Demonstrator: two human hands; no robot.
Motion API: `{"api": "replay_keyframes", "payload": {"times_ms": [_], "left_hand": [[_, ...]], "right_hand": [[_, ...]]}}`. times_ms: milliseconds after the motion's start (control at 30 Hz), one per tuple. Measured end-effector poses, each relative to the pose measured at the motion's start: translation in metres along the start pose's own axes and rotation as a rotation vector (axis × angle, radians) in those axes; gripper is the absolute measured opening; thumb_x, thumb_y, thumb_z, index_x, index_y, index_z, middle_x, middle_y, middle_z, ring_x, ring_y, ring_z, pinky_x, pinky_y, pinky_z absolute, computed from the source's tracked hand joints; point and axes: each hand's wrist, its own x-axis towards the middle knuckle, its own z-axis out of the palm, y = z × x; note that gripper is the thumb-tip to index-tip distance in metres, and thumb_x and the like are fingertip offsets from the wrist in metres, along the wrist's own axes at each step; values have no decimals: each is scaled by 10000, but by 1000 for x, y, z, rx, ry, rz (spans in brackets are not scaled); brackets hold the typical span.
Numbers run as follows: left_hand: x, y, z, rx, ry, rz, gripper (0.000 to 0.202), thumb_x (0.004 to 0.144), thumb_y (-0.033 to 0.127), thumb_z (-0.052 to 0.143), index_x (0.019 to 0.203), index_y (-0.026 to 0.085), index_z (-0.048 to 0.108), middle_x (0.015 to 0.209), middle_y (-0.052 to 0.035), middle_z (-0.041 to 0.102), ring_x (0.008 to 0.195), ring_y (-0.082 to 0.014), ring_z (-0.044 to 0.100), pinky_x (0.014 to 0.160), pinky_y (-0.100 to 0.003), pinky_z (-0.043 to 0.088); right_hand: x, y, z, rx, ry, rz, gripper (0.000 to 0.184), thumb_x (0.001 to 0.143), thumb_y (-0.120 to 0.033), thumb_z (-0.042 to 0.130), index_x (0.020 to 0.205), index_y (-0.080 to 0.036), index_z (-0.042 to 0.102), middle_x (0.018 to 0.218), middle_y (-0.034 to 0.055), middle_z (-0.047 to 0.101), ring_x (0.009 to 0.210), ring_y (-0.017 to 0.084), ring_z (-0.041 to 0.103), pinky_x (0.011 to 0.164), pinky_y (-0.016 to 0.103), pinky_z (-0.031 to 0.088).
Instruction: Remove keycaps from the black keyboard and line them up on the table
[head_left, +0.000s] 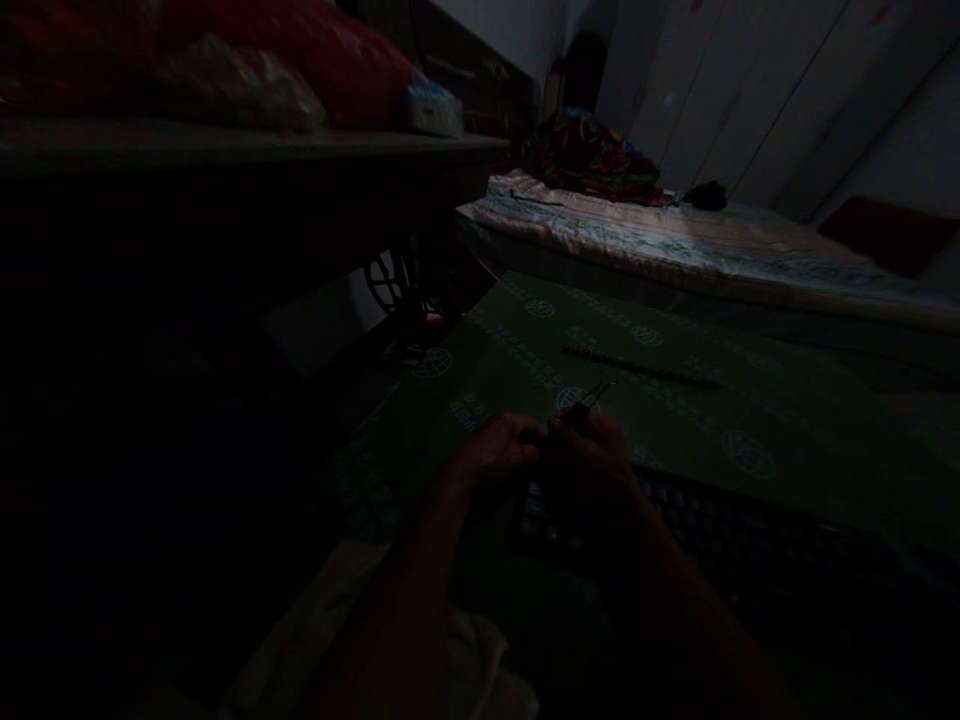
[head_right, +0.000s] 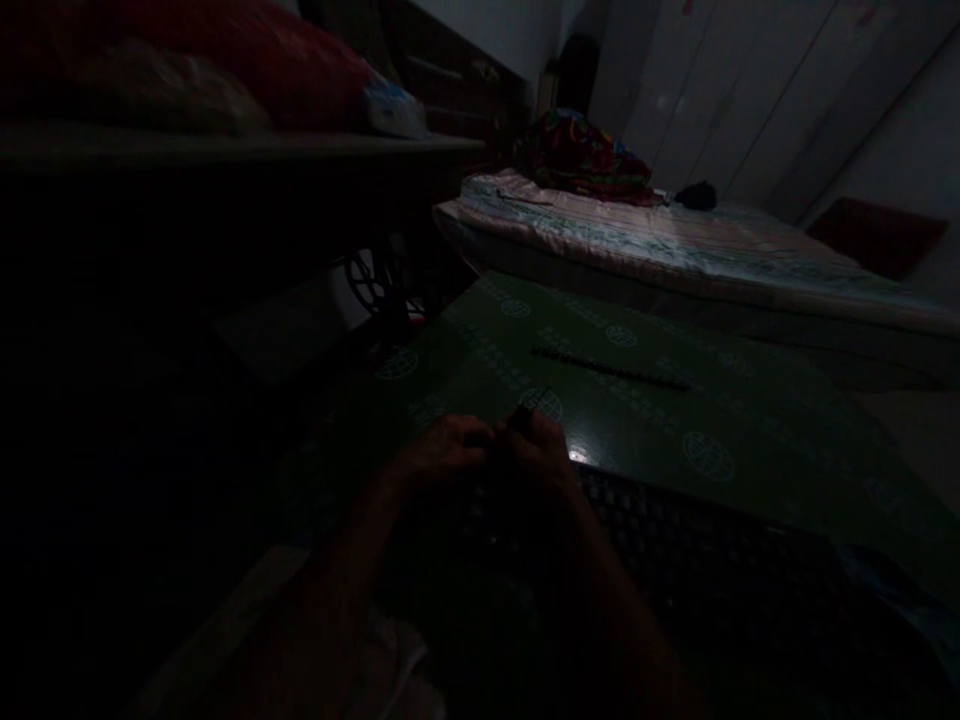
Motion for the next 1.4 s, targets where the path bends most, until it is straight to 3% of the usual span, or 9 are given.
{"api": "replay_keyframes", "payload": {"times_ms": [200,400,567,700,900,1133,1233,1300,1400], "left_hand": [[-3,7,-3,-137,55,-78,186,635,267,567,769,140,594,708,-1,600,660,-144,552,568,-225,397],[-3,12,-4,-316,90,-163,155,563,219,608,684,132,564,640,15,574,595,-112,527,543,-210,389],[-5,14,-7,-426,76,-175,173,566,225,624,701,132,568,609,31,552,507,-68,474,487,-181,338],[-8,19,-11,-482,61,-196,206,563,227,645,742,132,606,663,17,589,508,-57,469,486,-180,326],[-12,22,-15,-534,51,-188,271,543,229,678,792,128,640,744,-19,626,572,-77,510,496,-188,329],[-13,17,-15,-687,-11,-132,334,537,200,695,858,140,625,660,20,580,500,-50,471,453,-171,314],[-13,17,-17,-655,43,-127,374,546,200,687,907,139,611,558,55,528,431,-37,424,431,-170,311],[-14,18,-19,-633,113,-146,315,528,205,694,823,131,611,569,48,536,455,-50,453,446,-183,352],[-17,21,-22,-629,178,-159,240,507,221,702,696,121,593,617,23,561,507,-75,500,476,-212,405]], "right_hand": [[0,-4,4,124,34,-32,205,666,-350,648,707,-172,553,567,-39,483,484,80,431,455,209,350],[-2,-1,6,49,8,-75,195,704,-357,612,711,-169,562,588,-22,500,502,88,445,456,208,361],[0,-9,2,-225,-3,-219,173,718,-344,587,711,-171,586,609,-8,542,542,102,484,484,208,381],[0,-24,1,-475,-4,-360,138,735,-316,554,728,-185,598,642,8,606,573,123,541,530,224,417],[-4,-36,5,-708,65,-465,155,743,-327,536,732,-197,620,660,36,639,578,148,578,529,237,424],[-7,-37,7,-791,139,-566,169,782,-303,492,772,-191,618,688,56,649,615,163,596,548,248,439],[-8,-44,7,-864,199,-584,158,779,-293,491,731,-190,601,686,62,643,634,171,595,577,259,435],[-10,-49,6,-848,175,-550,156,789,-276,462,765,-194,592,696,58,645,635,166,597,581,258,437],[-13,-55,5,-782,11,-491,188,767,-213,424,859,-199,588,711,45,652,620,155,602,558,242,440]]}}
